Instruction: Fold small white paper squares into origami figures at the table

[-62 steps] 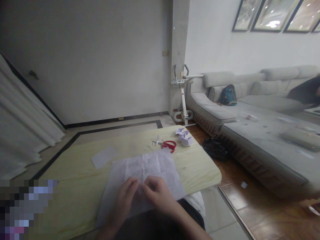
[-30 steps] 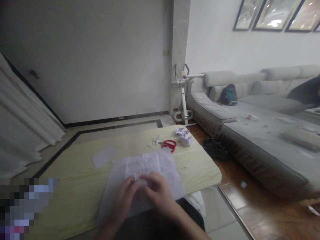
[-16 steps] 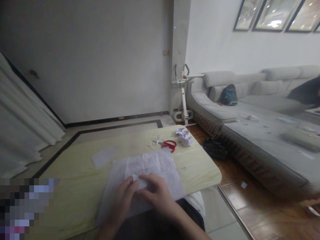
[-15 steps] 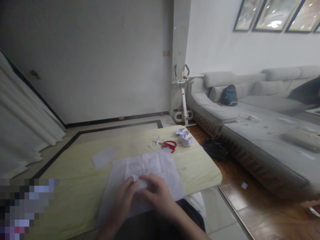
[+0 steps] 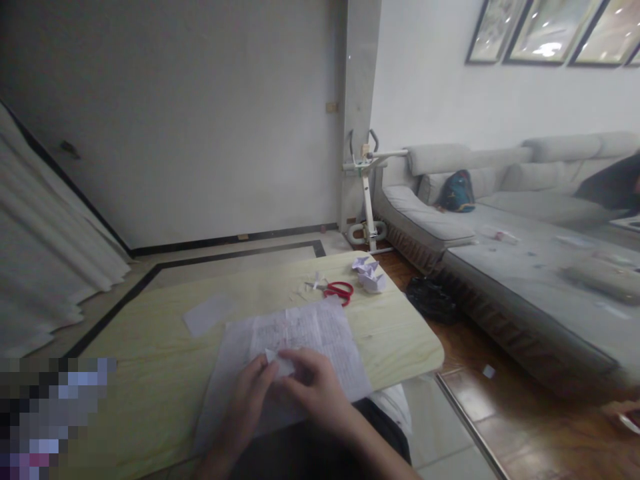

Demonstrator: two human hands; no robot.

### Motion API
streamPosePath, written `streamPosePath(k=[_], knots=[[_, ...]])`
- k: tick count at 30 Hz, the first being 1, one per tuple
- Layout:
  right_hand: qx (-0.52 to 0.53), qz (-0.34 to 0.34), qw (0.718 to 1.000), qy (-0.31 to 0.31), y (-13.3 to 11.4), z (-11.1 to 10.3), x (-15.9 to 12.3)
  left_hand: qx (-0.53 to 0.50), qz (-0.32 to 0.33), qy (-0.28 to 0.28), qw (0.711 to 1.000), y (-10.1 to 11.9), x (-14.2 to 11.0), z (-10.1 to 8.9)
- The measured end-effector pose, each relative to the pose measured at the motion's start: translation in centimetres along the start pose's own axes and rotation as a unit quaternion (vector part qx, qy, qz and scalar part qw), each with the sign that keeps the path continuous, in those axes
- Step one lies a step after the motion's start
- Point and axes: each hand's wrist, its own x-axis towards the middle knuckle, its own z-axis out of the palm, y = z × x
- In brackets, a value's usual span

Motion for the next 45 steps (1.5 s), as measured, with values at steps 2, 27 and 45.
streamPosePath(k=[2, 27, 45], knots=[[-0.011, -0.01, 1.0, 0.014, -0.2, -0.1, 0.0, 0.002, 0.0, -0.003, 1.0, -0.2, 0.0, 0.0], [-0.013, -0.012, 1.0, 0.019, -1.5, -0.6, -0.3, -0.034, -0.012, -0.008, 0.999, -0.1, -0.1, 0.3], [-0.033, 0.015, 0.998, 0.042, -1.5, -0.7, -0.3, -0.024, -0.038, 0.013, 0.999, -0.2, 0.0, 0.3]])
